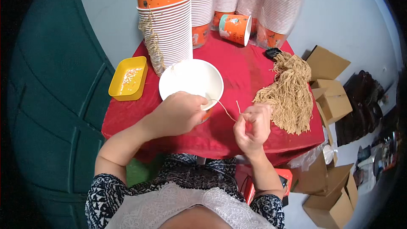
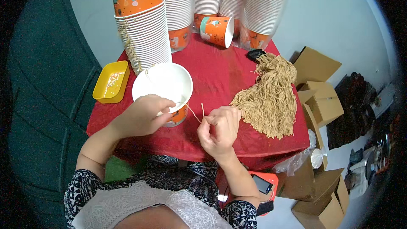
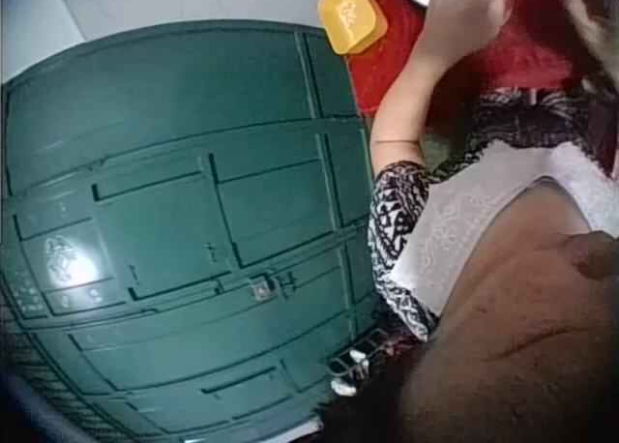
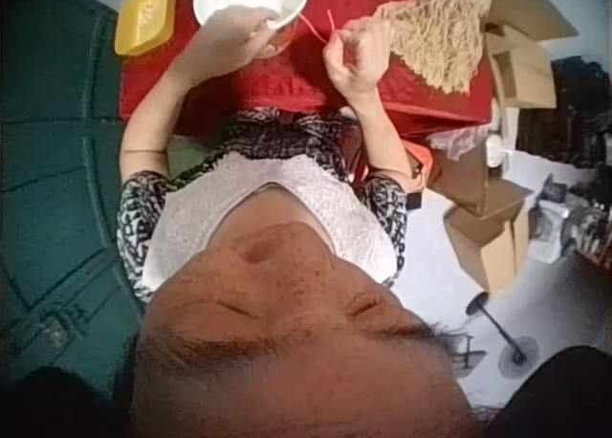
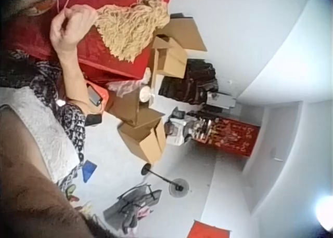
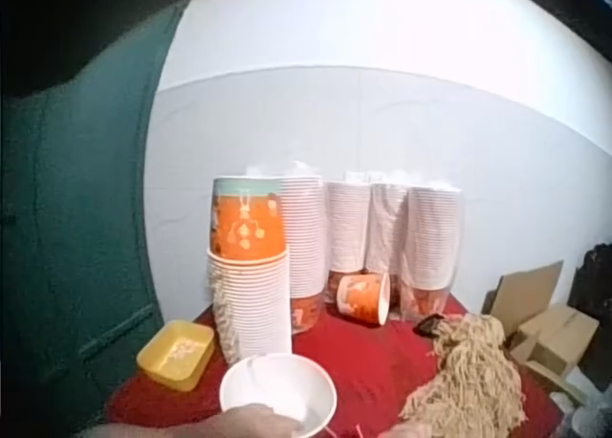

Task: Attaching string handles to decorative paper buckets by threading the string through pre-punched holes.

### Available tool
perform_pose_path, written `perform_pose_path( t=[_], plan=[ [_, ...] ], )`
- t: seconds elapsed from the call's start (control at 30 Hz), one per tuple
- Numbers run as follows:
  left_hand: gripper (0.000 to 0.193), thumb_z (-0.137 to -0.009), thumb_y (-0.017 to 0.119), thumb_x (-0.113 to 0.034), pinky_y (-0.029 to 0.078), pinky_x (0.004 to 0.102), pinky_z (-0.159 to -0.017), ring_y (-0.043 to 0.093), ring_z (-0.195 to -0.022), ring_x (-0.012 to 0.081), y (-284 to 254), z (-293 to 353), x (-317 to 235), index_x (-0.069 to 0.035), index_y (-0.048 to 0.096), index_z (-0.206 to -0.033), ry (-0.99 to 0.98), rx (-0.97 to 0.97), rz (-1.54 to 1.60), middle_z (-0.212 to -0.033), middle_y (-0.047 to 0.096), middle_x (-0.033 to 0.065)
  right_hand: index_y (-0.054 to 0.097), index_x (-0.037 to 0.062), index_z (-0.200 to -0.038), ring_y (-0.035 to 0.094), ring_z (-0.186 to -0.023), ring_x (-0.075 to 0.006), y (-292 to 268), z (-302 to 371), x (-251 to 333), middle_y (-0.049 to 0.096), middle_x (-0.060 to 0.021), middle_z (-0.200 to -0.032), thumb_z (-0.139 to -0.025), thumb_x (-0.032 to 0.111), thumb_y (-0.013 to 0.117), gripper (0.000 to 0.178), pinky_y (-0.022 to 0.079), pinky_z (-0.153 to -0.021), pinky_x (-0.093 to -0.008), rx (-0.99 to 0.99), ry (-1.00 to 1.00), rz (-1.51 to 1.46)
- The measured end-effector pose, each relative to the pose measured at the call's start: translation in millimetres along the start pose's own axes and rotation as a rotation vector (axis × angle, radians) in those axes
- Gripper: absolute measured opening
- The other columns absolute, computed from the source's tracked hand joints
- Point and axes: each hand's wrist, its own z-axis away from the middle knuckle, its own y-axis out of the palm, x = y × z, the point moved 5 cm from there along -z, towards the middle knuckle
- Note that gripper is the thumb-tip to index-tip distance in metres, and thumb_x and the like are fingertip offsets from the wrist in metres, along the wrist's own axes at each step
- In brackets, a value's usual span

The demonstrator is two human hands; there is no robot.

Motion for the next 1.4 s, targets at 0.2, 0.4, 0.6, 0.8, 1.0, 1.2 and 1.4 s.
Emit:
perform_pose_path(
  t=[0.2,0.4,0.6,0.8,1.0,1.2,1.4],
  plan=[
    [0.041,-0.091,0.046,-0.001,0.047,0.0362,-0.1,0.063,-0.113,0.0352,10,-30,32,0.002,0.059,-0.13,-0.012,0.317,0.075,-0.124,0.064,0.0233,0.057,0.0004,-0.086,0.055,-0.074,-0.0162,-2,0,-52,0.058,-0.0067,-0.081,-0.085,-0.01,0.058,0.01,0.047,-0.07,-0.0286,-0.161,0.454,-0.192],
    [0.056,-0.093,0.044,-0.004,0.042,0.0356,-0.106,0.058,-0.121,0.0283,12,-48,46,-0.004,0.037,-0.149,0.192,0.169,0.057,-0.141,0.052,0.0196,0.058,-0.0005,-0.086,0.05,-0.078,-0.0087,-7,-7,-77,0.056,-0.0012,-0.087,-0.093,-0.004,0.056,0.008,0.042,-0.07,-0.0238,-0.278,0.645,-0.333],
    [0.033,-0.088,0.054,-0.01,0.051,0.0407,-0.092,0.067,-0.101,0.0343,-2,-46,27,0.002,0.065,-0.117,-0.084,0.175,0.099,-0.11,0.069,0.0224,0.058,0.0024,-0.083,0.056,-0.087,-0.0279,7,8,-26,0.059,-0.0138,-0.093,-0.072,-0.009,0.067,0.018,0.045,-0.077,-0.037,0.003,0.252,-0.129],
    [0.021,-0.086,0.062,-0.015,0.053,0.0365,-0.073,0.069,-0.078,0.0248,-5,-43,34,0.003,0.071,-0.092,-0.21,0.152,0.178,-0.082,0.071,0.0175,0.058,0.0028,-0.082,0.055,-0.087,-0.0275,17,18,-12,0.059,-0.0128,-0.095,-0.069,-0.009,0.069,0.02,0.045,-0.076,-0.0366,0.054,0.27,-0.209],
    [0.021,-0.085,0.063,-0.014,0.054,0.0335,-0.074,0.069,-0.079,0.0189,3,-44,42,0.002,0.073,-0.097,-0.198,0.237,0.275,-0.085,0.073,0.0146,0.058,0.0021,-0.08,0.055,-0.088,-0.0268,25,21,-12,0.059,-0.0125,-0.095,-0.071,-0.009,0.069,0.018,0.045,-0.076,-0.0362,0.051,0.29,-0.241],
    [0.025,-0.084,0.064,-0.01,0.053,0.0298,-0.074,0.067,-0.079,0.0151,7,-44,45,0.002,0.072,-0.104,-0.205,0.267,0.333,-0.086,0.073,0.0122,0.058,0.0025,-0.081,0.055,-0.088,-0.0264,29,24,-13,0.059,-0.0121,-0.094,-0.071,-0.009,0.069,0.018,0.045,-0.077,-0.0358,0.044,0.312,-0.258],
    [0.026,-0.084,0.064,-0.009,0.053,0.0289,-0.073,0.066,-0.079,0.0133,10,-45,45,0.003,0.071,-0.106,-0.218,0.282,0.373,-0.086,0.073,0.0106,0.058,0.0026,-0.081,0.055,-0.087,-0.0261,32,24,-14,0.059,-0.0118,-0.094,-0.071,-0.009,0.069,0.019,0.045,-0.076,-0.0359,0.057,0.299,-0.259]
  ],
)
